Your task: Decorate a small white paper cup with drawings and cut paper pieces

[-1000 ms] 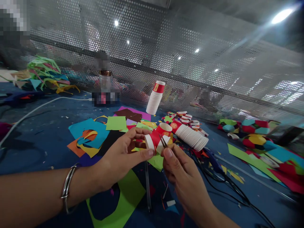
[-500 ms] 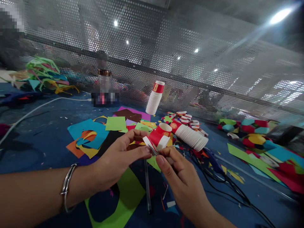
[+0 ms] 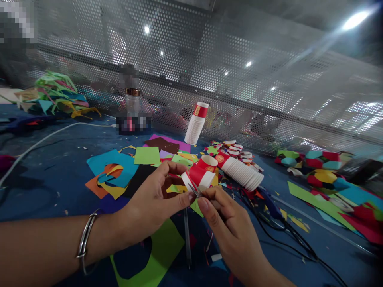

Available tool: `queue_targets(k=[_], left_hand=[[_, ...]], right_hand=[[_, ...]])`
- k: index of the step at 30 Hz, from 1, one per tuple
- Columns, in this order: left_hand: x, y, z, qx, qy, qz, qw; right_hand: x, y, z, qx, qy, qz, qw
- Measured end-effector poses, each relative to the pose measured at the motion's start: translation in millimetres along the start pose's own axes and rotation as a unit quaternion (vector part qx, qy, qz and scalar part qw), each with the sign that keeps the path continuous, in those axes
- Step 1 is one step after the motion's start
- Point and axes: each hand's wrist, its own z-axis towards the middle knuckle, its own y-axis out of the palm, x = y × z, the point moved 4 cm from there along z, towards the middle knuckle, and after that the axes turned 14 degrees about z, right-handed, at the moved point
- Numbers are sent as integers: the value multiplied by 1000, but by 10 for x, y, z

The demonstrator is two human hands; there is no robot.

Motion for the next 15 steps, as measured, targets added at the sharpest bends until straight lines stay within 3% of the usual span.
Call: queue_targets(k=[15], left_hand=[[-21, 5, -23, 2, -13, -9, 1000]], right_hand=[[-16, -5, -14, 9, 0, -9, 1000]])
